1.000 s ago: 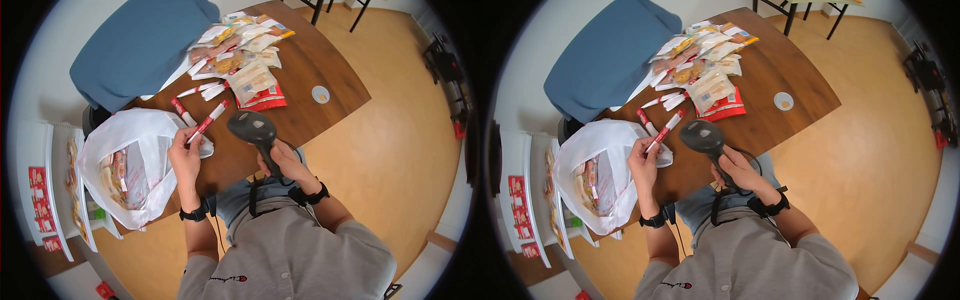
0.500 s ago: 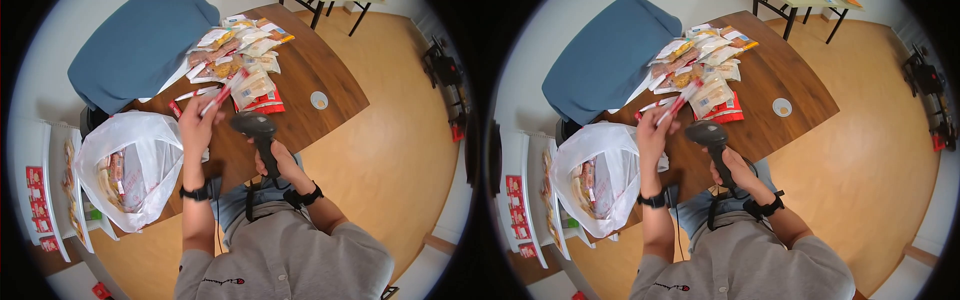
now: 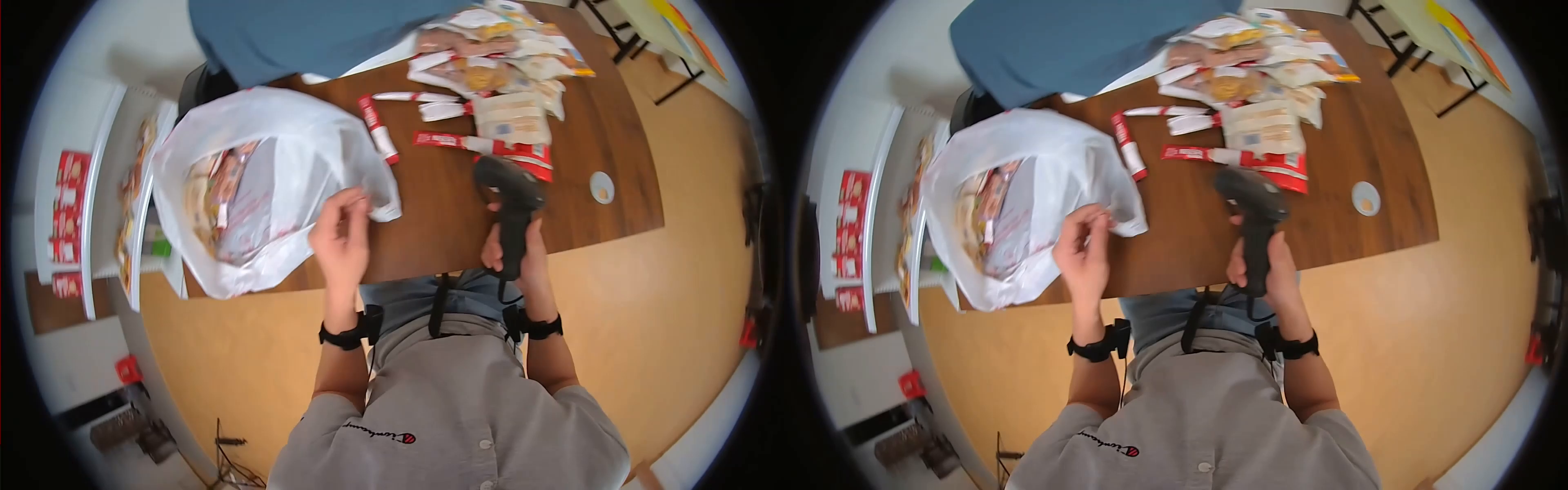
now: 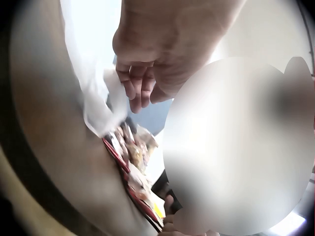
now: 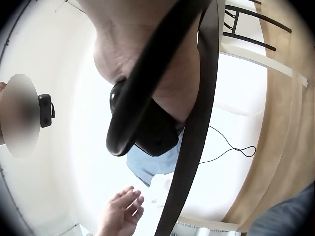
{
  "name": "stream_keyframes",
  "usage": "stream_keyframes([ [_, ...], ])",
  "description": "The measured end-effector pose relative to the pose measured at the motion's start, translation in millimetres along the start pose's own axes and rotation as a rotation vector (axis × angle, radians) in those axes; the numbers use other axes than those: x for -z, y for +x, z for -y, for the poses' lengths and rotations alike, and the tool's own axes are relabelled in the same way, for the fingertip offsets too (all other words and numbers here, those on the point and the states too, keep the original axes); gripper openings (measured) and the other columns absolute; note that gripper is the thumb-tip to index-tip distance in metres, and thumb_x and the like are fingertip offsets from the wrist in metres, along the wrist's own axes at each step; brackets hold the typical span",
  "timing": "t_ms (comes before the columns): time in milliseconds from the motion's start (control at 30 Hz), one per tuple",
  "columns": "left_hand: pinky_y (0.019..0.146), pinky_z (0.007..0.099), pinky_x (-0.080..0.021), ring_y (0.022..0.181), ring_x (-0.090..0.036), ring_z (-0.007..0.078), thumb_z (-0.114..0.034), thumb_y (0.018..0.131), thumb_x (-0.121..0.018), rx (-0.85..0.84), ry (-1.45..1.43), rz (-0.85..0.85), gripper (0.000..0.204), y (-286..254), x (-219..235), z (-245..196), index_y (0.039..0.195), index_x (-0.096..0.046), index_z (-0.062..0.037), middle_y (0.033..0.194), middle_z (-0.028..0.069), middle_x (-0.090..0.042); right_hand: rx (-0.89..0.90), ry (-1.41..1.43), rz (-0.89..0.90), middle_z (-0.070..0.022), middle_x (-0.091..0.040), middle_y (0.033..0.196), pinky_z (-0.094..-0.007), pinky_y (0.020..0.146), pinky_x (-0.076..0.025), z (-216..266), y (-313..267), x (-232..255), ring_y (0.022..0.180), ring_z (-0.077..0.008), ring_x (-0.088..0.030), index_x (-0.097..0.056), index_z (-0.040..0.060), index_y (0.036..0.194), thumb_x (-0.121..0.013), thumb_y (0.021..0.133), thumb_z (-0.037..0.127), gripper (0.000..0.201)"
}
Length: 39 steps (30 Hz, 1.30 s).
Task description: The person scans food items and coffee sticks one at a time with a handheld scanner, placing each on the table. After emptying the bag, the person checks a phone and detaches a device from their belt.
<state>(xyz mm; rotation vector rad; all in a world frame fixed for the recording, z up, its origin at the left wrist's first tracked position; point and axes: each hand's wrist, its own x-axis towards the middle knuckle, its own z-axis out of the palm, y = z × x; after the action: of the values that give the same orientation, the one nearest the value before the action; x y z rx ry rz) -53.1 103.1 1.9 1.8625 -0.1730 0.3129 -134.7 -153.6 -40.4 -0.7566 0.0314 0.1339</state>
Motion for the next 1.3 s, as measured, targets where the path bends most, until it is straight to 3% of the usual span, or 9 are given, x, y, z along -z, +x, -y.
stream_keyframes([
  [100, 0.07, 0.0231, -0.05, 0.075, -0.065, 0.0094, -0.005, 0.094, -0.061, 0.026, 0.115, -0.235, 0.01, -1.1, 73.9, 24.9, 0.102, -0.065, 0.0009, 0.085, 0.0061, -0.069, 0.011, -0.009, -0.009, -0.0064, -0.05, 0.067, -0.0307, 0.055, -0.042, -0.2, 1.4, 0.1, 0.051, -0.0144, -0.048, -0.038, -0.0007, 0.138, -0.032, 0.098, 0.065, 0.078],
  [267, 0.073, 0.0386, -0.053, 0.078, -0.069, 0.0296, -0.009, 0.087, -0.066, 0.035, 0.826, -0.351, 0.021, 34.5, 192.3, 80.0, 0.106, -0.065, 0.0008, 0.088, 0.0161, -0.071, 0.038, 0.004, -0.045, -0.006, -0.048, 0.066, -0.0307, 0.055, -0.04, -0.9, 1.3, -3.4, 0.05, -0.0139, -0.046, -0.038, -0.0005, 0.139, -0.029, 0.098, 0.065, 0.078],
  [400, 0.076, 0.0491, -0.052, 0.085, -0.067, 0.0428, -0.014, 0.086, -0.063, 0.133, 1.081, -0.302, 0.024, 62.3, 211.7, 100.4, 0.107, -0.066, -0.002, 0.094, 0.0233, -0.07, 0.065, -0.002, -0.067, -0.0061, -0.048, 0.067, -0.0307, 0.056, -0.04, -0.7, -0.1, -5.6, 0.051, -0.0139, -0.046, -0.038, -0.0006, 0.139, -0.028, 0.098, 0.065, 0.077],
  [633, 0.078, 0.0514, -0.051, 0.087, -0.066, 0.0449, -0.025, 0.085, -0.066, 0.313, 1.25, -0.269, 0.032, 78.5, 208.5, 109.4, 0.106, -0.065, -0.0016, 0.09, 0.0259, -0.069, 0.084, -0.003, -0.071, -0.0061, -0.048, 0.067, -0.0312, 0.057, -0.039, -2.2, -1.0, -4.0, 0.051, -0.0142, -0.045, -0.038, -0.0009, 0.139, -0.027, 0.099, 0.064, 0.077],
  [733, 0.079, 0.0514, -0.051, 0.087, -0.065, 0.0467, -0.027, 0.084, -0.066, 0.354, 1.112, -0.186, 0.033, 74.5, 213.4, 117.0, 0.105, -0.064, -0.0017, 0.087, 0.0275, -0.068, 0.074, -0.003, -0.069, -0.0063, -0.048, 0.067, -0.0316, 0.057, -0.04, -1.5, -0.8, -4.4, 0.051, -0.0145, -0.045, -0.038, -0.0008, 0.139, -0.027, 0.099, 0.064, 0.077],
  [933, 0.058, 0.0347, -0.051, 0.074, -0.07, 0.0231, -0.019, 0.092, -0.059, 0.448, 0.473, -0.397, 0.026, 44.8, 210.4, 81.7, 0.096, -0.052, 0.005, 0.076, 0.0173, -0.068, 0.062, 0.028, -0.074, -0.0068, -0.049, 0.066, -0.0318, 0.056, -0.04, -2.1, -1.3, -1.2, 0.051, -0.0147, -0.046, -0.039, -0.0007, 0.138, -0.029, 0.098, 0.065, 0.077],
  [1000, 0.049, 0.0249, -0.045, 0.066, -0.062, 0.0099, -0.018, 0.097, -0.056, 0.214, 0.45, -0.642, 0.022, 36.4, 207.2, 60.3, 0.095, -0.05, 0.0036, 0.074, 0.0112, -0.067, 0.055, 0.031, -0.068, -0.0071, -0.049, 0.066, -0.0318, 0.056, -0.04, -2.0, -0.7, -1.6, 0.051, -0.0148, -0.047, -0.04, -0.0006, 0.138, -0.03, 0.098, 0.065, 0.077],
  [1100, 0.049, 0.0226, -0.042, 0.059, -0.055, 0.0082, -0.018, 0.099, -0.058, 0.0, 0.097, -0.708, 0.019, 28.8, 182.2, 33.1, 0.095, -0.052, -0.0003, 0.076, 0.0091, -0.066, 0.052, 0.023, -0.063, -0.0073, -0.049, 0.067, -0.0317, 0.056, -0.041, -1.2, 0.0, -2.8, 0.051, -0.0149, -0.048, -0.04, -0.0006, 0.138, -0.031, 0.098, 0.064, 0.076],
  [1300, 0.051, 0.02, -0.04, 0.06, -0.055, 0.0073, -0.018, 0.099, -0.06, 0.259, -0.363, -0.211, 0.015, 22.5, 44.9, 11.8, 0.093, -0.053, -0.0054, 0.076, 0.0057, -0.065, 0.045, -0.008, -0.03, -0.007, -0.051, 0.068, -0.0314, 0.057, -0.042, 0.1, -1.8, -3.8, 0.053, -0.015, -0.048, -0.04, 0.0005, 0.138, -0.032, 0.099, 0.063, 0.074],
])
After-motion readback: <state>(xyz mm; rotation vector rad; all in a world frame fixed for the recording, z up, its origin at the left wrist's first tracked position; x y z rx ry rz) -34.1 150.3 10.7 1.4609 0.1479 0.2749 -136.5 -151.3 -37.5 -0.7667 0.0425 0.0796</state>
